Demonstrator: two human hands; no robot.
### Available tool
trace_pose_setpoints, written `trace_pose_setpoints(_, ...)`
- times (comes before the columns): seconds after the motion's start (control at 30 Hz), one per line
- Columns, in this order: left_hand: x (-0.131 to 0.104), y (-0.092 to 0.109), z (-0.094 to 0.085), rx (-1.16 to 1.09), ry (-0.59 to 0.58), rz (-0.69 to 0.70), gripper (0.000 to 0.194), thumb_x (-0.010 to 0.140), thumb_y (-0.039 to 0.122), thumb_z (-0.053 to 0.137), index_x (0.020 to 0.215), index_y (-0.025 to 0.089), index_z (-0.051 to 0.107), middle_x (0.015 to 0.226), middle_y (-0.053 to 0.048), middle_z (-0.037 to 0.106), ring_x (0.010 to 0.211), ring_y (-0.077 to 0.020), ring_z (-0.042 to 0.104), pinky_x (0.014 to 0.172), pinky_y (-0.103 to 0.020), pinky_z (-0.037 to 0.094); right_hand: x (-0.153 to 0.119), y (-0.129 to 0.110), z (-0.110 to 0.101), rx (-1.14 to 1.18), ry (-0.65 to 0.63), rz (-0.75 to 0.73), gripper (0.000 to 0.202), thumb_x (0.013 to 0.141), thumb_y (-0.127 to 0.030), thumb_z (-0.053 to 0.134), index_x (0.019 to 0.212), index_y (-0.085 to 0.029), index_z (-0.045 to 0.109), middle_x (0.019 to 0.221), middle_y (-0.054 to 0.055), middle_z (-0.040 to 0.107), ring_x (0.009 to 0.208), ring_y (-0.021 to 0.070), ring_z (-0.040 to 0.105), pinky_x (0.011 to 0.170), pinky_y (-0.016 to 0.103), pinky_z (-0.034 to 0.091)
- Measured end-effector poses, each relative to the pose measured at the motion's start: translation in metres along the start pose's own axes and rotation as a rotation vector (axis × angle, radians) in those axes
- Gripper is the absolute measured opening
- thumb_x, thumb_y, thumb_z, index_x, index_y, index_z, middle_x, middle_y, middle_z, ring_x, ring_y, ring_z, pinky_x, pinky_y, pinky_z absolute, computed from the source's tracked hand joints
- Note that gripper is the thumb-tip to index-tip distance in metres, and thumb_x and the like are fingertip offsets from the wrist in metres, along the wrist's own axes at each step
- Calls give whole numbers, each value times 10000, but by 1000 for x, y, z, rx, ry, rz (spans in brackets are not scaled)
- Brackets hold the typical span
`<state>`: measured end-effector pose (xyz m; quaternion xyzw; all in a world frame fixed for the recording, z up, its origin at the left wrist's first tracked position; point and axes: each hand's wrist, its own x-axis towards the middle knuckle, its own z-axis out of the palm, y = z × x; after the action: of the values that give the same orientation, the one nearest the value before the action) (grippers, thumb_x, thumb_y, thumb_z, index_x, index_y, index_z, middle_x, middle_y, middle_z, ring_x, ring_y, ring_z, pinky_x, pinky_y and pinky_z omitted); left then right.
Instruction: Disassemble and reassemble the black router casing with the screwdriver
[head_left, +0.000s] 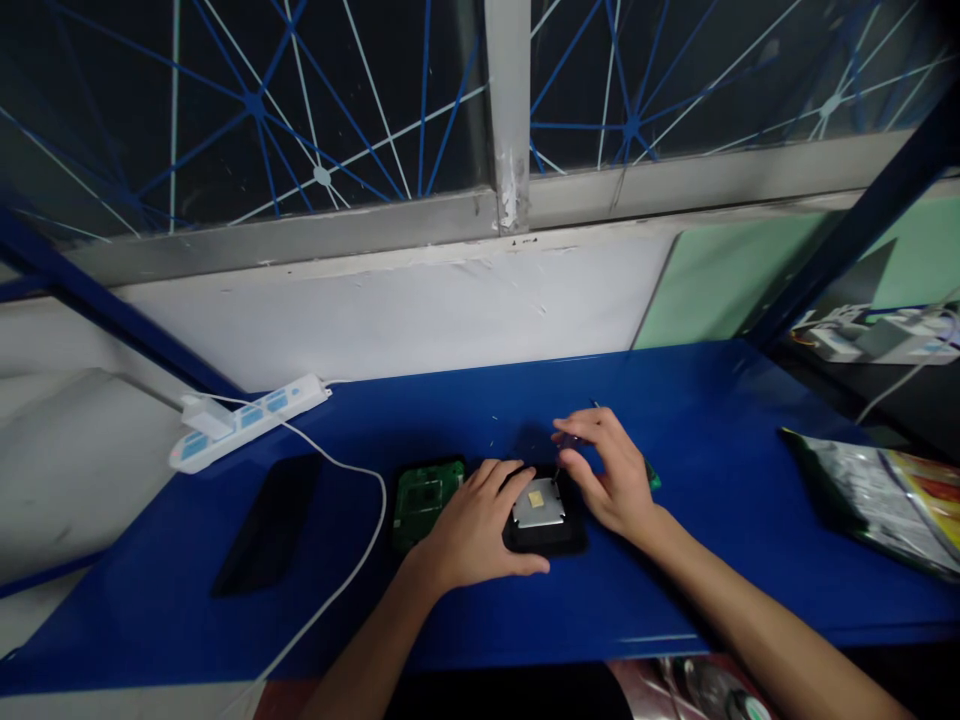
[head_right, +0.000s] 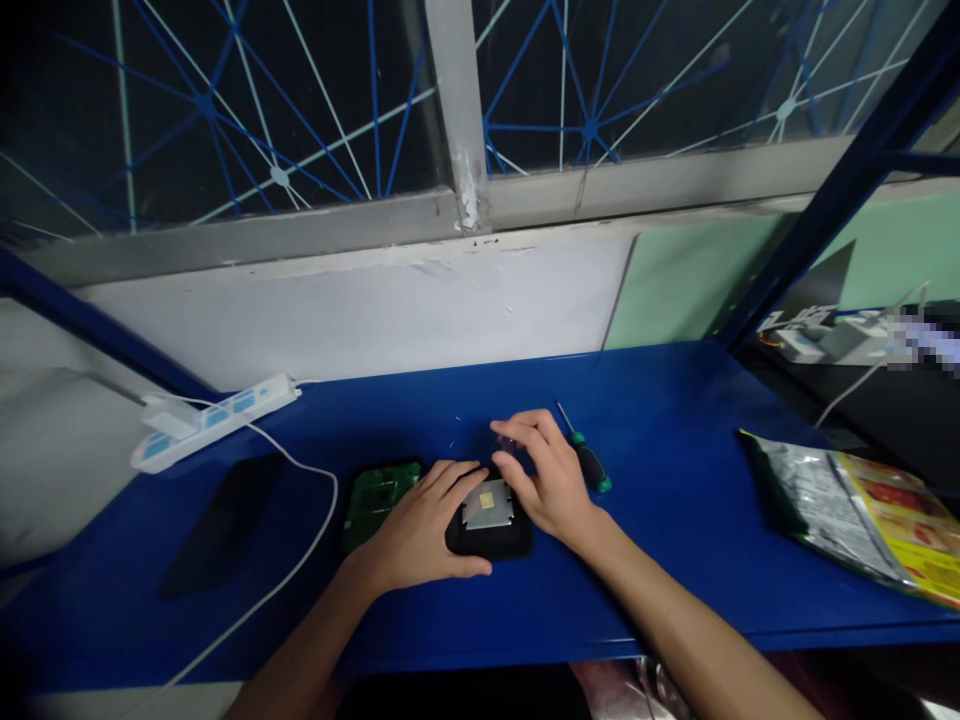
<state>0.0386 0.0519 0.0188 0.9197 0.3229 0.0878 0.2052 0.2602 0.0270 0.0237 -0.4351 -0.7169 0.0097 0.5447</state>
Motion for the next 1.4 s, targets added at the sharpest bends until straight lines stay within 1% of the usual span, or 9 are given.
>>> trace_pose_setpoints(0.23,0,-1,2,-2,3,2,1013,666,629,841,1492,256,388,1475,-116,486,1360,-364,436,1119,-536,411,-4,2,1,45,-51,63,556,1004,-105,415,1534,-268,370,1385,124,621,1059,199,726,944,393,591)
trace_pose_setpoints(0.43,0,0,0,3,-4,-3,1020,658,617,854,1489,249,390,1482,-113,487,1364,-356,433,1128,-528,402,-2,5,2,13,12,39,566,952,-109,579,1477,-286,462,1118,82,717,934,188,718,826,359,607)
trace_pose_setpoints(0.6,0,2,-2,1,-16,-12,1019,664,632,844,1490,241,394,1488,-117,480,1361,-366,435,1121,-535,405,-1,5,2,-52,45,-9,444,886,-181,716,1306,-285,618,870,41,615,769,190,626,687,357,575)
trace_pose_setpoints(0.73,0,3,-2,6,-12,-11,1024,654,625,856,1484,236,400,1479,-117,491,1353,-363,441,1123,-530,404,-1,4,0,-34,10,1,379,955,-162,591,1318,-268,606,990,84,639,869,209,657,767,389,579)
trace_pose_setpoints(0.9,0,1,1,14,10,-18,1034,638,591,878,1479,219,405,1477,-116,492,1359,-352,432,1137,-515,396,-1,2,1,10,-38,21,578,992,-68,414,1529,-281,386,1315,120,629,994,181,712,899,369,576)
trace_pose_setpoints(1.03,-1,-1,3,13,22,-21,1015,660,574,862,1488,225,391,1487,-113,478,1366,-351,422,1130,-517,403,-1,3,3,-30,-6,9,629,958,-94,567,1522,-311,391,1143,76,686,921,176,698,842,339,581)
trace_pose_setpoints(1.2,-1,0,1,6,18,-21,1002,663,570,857,1486,234,392,1485,-112,477,1357,-357,428,1114,-525,414,-2,7,2,-115,42,7,467,891,-213,719,1331,-309,594,853,21,577,729,176,612,667,332,557)
trace_pose_setpoints(1.3,-1,1,0,3,11,-23,986,673,574,851,1482,242,396,1482,-113,480,1354,-360,431,1109,-532,417,-2,7,1,-119,37,20,407,889,-247,723,1280,-289,618,888,38,594,758,190,623,675,347,563)
trace_pose_setpoints(1.4,-1,1,0,4,14,-21,981,675,578,850,1478,240,399,1477,-114,482,1357,-356,429,1119,-528,412,-2,3,1,-44,-11,53,400,975,-178,567,1360,-285,559,1124,94,650,931,204,686,806,373,586)
